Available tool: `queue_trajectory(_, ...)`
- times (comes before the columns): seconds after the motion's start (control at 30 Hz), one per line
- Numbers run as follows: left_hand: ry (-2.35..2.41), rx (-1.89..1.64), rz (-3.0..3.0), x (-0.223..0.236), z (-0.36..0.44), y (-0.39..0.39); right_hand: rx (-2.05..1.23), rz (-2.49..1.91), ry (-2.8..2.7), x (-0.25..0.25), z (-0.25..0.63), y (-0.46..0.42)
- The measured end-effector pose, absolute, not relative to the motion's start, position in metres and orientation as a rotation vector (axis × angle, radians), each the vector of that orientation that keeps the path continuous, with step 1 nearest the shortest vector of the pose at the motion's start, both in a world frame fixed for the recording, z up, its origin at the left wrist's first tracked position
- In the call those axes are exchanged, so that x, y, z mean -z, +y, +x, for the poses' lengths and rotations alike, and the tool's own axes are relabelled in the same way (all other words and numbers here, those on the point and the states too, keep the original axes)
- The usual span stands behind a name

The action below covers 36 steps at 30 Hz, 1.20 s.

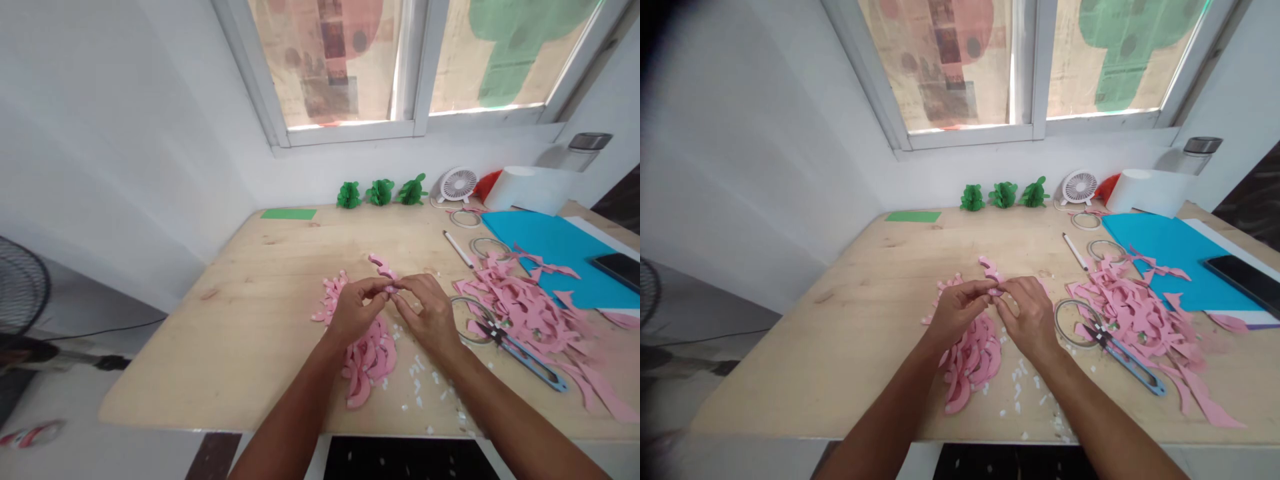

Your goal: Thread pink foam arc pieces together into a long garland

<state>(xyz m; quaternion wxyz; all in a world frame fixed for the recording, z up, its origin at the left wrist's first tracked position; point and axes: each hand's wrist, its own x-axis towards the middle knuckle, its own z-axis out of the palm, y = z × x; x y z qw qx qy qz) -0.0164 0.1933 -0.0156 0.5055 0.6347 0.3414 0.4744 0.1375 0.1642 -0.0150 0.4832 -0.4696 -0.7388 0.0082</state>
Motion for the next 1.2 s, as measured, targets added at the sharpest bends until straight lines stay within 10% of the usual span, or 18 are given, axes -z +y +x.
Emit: queue_trajectory(1.2, 0.895, -1.151, 1.477, 0.0218, -0.0096, 0.1922, 0.174, -1.154, -1.841, 0.0155, 0.1357, 0.1632)
